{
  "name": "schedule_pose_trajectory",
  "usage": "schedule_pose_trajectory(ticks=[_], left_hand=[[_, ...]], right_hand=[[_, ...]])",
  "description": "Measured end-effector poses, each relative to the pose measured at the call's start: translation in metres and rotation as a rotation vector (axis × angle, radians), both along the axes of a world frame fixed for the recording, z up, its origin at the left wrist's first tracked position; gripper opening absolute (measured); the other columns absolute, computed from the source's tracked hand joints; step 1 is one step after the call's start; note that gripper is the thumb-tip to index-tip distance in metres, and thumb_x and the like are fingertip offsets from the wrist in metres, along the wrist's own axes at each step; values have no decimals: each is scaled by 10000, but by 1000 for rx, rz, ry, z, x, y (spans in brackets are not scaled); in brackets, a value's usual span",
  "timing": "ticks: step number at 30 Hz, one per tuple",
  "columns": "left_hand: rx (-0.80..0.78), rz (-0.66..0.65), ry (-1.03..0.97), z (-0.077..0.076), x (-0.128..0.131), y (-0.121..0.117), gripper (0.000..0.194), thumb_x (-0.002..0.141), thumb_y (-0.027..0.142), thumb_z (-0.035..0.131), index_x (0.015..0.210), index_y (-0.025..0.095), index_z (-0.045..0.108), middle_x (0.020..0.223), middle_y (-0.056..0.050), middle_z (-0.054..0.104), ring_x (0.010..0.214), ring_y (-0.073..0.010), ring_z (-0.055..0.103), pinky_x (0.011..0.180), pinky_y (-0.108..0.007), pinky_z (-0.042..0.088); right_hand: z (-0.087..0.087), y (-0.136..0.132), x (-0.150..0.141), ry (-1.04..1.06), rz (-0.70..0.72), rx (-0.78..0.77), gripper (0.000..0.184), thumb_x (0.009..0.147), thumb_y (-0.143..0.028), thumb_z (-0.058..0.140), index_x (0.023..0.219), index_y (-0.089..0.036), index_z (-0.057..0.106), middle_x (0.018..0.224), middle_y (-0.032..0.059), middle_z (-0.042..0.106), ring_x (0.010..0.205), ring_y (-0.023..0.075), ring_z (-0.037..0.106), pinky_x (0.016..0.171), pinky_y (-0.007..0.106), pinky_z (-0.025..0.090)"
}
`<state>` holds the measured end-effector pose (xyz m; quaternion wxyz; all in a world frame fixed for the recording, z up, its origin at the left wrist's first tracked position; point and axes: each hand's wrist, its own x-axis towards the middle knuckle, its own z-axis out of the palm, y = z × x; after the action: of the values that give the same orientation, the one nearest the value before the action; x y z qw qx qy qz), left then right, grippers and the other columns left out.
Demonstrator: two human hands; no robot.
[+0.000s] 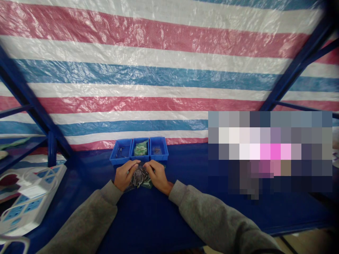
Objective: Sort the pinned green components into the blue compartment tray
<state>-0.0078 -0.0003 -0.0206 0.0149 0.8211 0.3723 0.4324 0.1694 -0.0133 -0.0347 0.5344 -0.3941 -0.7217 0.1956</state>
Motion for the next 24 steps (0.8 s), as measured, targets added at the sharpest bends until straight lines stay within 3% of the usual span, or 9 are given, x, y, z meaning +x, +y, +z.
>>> schedule_pose_trajectory(ticks=[6, 13, 18, 24], left_hand=[[53, 30, 17, 0, -1, 0, 219, 889, 248, 479, 1029, 175, 630, 931, -47, 688, 846, -147, 644, 806, -260, 501], [32, -39, 9, 4, 0, 0, 246, 904, 213, 428, 1021, 175, 641, 926, -60, 666, 876, -149, 613, 818, -271, 490], [5, -2, -20, 2, 1, 0, 219, 891, 249, 457, 957, 170, 650, 886, -45, 691, 829, -147, 644, 798, -249, 499], [-101, 42, -63, 0, 1, -1, 218, 876, 317, 483, 963, 168, 616, 742, 0, 689, 568, -103, 627, 615, -190, 495]], right_hand=[[0, 1, 0, 4, -2, 2, 295, 928, -273, 390, 809, -168, 639, 739, 21, 601, 696, 128, 540, 665, 236, 384], [1, 0, 0, 51, -22, 3, 292, 927, -270, 386, 826, -168, 640, 746, 31, 599, 700, 136, 544, 671, 248, 394], [0, 0, -1, 65, -23, 6, 260, 918, -270, 405, 857, -170, 637, 768, 35, 606, 716, 140, 546, 682, 251, 398], [2, -1, 0, 33, -1, -3, 221, 905, -271, 446, 838, -170, 630, 742, 21, 582, 671, 127, 525, 649, 241, 396]])
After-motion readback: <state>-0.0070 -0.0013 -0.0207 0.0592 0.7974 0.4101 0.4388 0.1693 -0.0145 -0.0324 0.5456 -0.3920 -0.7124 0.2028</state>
